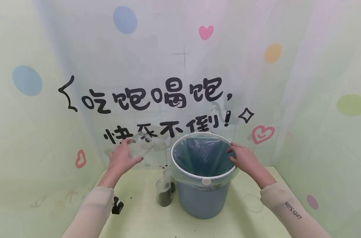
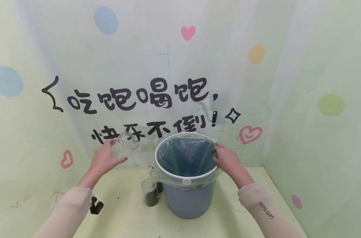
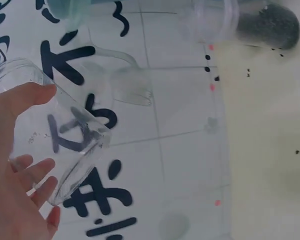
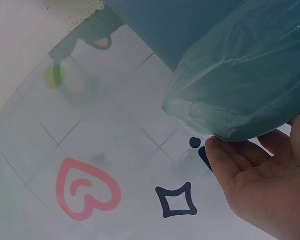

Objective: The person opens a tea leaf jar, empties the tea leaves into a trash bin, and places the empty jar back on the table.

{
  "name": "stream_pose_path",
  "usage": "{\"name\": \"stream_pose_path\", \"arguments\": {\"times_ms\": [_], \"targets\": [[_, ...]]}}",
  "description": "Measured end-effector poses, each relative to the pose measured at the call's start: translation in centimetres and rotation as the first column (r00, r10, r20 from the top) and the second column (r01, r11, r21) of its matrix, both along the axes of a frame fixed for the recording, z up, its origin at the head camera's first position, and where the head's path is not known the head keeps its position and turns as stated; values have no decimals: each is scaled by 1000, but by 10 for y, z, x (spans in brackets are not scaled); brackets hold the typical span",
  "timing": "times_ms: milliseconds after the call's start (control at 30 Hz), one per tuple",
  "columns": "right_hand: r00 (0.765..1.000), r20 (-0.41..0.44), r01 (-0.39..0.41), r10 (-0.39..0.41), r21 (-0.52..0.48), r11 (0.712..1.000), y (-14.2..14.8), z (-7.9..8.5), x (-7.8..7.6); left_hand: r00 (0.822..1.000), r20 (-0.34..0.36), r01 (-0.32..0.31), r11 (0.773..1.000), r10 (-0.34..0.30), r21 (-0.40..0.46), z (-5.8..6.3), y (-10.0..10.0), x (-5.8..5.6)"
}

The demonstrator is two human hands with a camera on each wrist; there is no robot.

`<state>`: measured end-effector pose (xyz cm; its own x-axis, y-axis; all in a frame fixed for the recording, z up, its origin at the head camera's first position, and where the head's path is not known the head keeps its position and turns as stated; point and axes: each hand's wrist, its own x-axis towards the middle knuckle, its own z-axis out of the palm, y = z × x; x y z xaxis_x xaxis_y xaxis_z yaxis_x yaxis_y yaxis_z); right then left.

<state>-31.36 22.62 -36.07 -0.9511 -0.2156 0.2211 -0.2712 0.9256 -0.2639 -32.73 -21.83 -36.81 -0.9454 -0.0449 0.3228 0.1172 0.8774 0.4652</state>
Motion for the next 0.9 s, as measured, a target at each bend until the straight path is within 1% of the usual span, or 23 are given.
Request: {"name": "stream_pose_path", "arguments": {"times_ms": [100, 267, 367, 433, 500, 600, 700, 900], "targets": [[1000, 7, -1, 1, -1, 1000, -1, -2, 1, 998, 39, -45, 999, 44, 29, -13, -11, 5], [1000, 9, 3, -3, -1, 1000, -1, -4, 1, 994, 74, -89, 993, 84, 75, -33, -28, 10], [1000, 5, 2, -2, -1, 1000, -1, -3, 0, 990, 91, -120, 990, 112, 80, -43, -39, 12], [1000, 2, 4, -4, -4, 1000, -1, -3, -1, 988, 95, -129, 989, 122, 76, -48, -45, 13], [1000, -1, 4, -4, -5, 1000, -1, -2, -1, 988, 97, -127, 988, 119, 83, -54, -50, 14], [1000, -5, 2, -2, -2, 1000, -1, -3, -1, 990, 107, -104, 988, 91, 119, -63, -56, 18], [1000, 0, 1, -1, -2, 1000, -1, -3, -1, 990, 125, -85, 984, 65, 158, -76, -61, 20], [1000, 20, 7, -7, -21, 1000, 0, -3, -1, 989, 135, -88, 975, 61, 203, -103, -64, 18]]}}
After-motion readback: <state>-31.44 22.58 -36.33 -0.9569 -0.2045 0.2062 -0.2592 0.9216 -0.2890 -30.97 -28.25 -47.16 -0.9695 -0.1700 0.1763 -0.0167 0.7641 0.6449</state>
